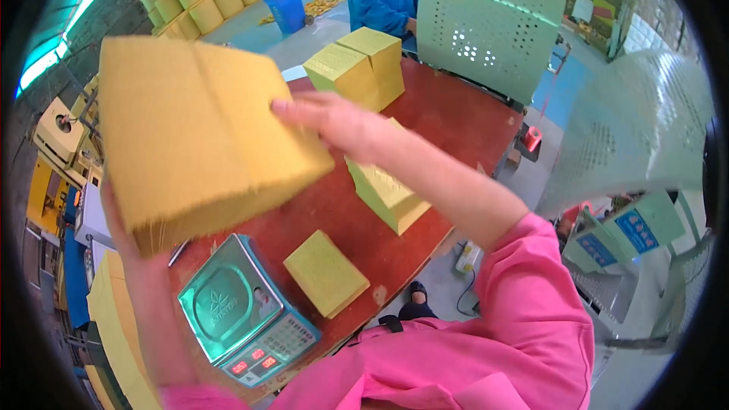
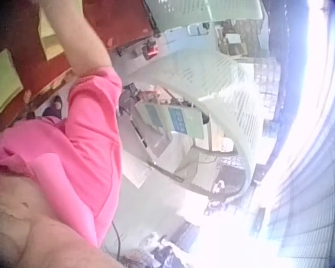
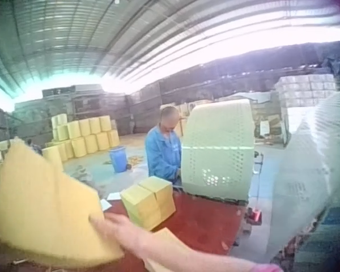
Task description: The recorder is weighing stacks of yellow paper and organizing them on a table and conveyor.
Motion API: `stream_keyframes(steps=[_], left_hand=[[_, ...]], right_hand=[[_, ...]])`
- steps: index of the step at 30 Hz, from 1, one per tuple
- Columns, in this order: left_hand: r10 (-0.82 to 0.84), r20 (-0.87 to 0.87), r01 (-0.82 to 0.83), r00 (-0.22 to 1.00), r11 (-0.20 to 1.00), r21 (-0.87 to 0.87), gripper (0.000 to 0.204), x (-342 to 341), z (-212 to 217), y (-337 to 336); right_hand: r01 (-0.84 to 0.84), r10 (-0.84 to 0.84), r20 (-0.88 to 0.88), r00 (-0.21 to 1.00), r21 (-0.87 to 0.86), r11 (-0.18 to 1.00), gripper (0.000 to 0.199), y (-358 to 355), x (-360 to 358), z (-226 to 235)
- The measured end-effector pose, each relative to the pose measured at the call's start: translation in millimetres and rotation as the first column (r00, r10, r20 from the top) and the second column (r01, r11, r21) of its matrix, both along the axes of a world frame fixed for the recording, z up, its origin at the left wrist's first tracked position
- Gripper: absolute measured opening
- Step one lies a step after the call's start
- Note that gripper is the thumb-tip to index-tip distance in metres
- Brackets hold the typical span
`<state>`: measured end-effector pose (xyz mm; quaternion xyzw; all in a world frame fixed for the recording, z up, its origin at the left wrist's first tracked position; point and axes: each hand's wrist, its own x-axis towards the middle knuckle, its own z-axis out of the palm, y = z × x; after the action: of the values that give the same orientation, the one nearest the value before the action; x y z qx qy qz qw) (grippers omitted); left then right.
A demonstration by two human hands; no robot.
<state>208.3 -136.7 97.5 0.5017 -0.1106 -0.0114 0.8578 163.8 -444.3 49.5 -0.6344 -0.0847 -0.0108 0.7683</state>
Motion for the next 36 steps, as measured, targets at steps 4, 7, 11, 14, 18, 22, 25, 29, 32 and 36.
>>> stream_keyframes(steps=[4,7,11,14,18,22,25,29,32,36], left_hand=[[-0.045,-0.032,0.046,0.998,0.999,0.018,0.052,44.0,-1.2,-82.0],[-0.079,-0.17,0.077,0.982,0.997,-0.022,0.05,93.7,-43.2,-120.3],[-0.069,-0.28,0.052,0.958,0.996,-0.069,0.049,142.3,-124.0,-149.0],[-0.077,-0.364,0.054,0.928,0.996,-0.072,0.047,151.2,-163.2,-140.5],[-0.04,-0.409,0.052,0.912,0.998,0.018,0.05,178.0,-197.5,-144.7],[-0.023,-0.535,0.127,0.845,0.979,0.158,0.054,203.9,-211.2,-162.7],[-0.001,-0.525,0.124,0.851,0.972,0.199,0.046,210.5,-206.7,-180.8],[0.103,-0.347,0.045,0.932,0.918,0.393,0.053,207.0,-215.8,-211.0],[0.118,-0.339,0.021,0.933,0.925,0.38,0.059,203.9,-219.4,-216.5],[0.033,-0.277,0.065,0.96,0.94,0.335,0.058,192.9,-227.4,-210.8]], right_hand=[[-0.028,0.024,-0.057,0.998,-0.083,0.996,0.056,-58.6,91.8,-4.6],[-0.093,0.092,-0.12,0.988,0.002,0.996,0.051,-94.4,163.5,-62.2],[-0.21,0.194,-0.275,0.942,-0.028,0.977,0.051,-122.3,216.1,-154.3],[-0.239,0.233,-0.364,0.902,0.029,0.971,0.05,-106.8,214.0,-187.3],[-0.191,0.225,-0.465,0.856,0.121,0.974,0.048,-99.3,230.3,-234.5],[-0.092,0.134,-0.506,0.852,0.109,0.99,0.053,-99.6,244.3,-276.8],[0.096,-0.045,-0.485,0.874,0.082,0.992,0.057,-96.3,234.0,-289.9],[0.169,-0.135,-0.464,0.875,0.032,0.985,0.058,-104.2,194.0,-279.7],[0.11,-0.102,-0.303,0.948,0.007,0.994,0.057,-122.6,166.7,-281.6],[0.045,-0.087,-0.05,0.995,-0.553,0.832,0.049,-143.9,147.2,-286.3]])
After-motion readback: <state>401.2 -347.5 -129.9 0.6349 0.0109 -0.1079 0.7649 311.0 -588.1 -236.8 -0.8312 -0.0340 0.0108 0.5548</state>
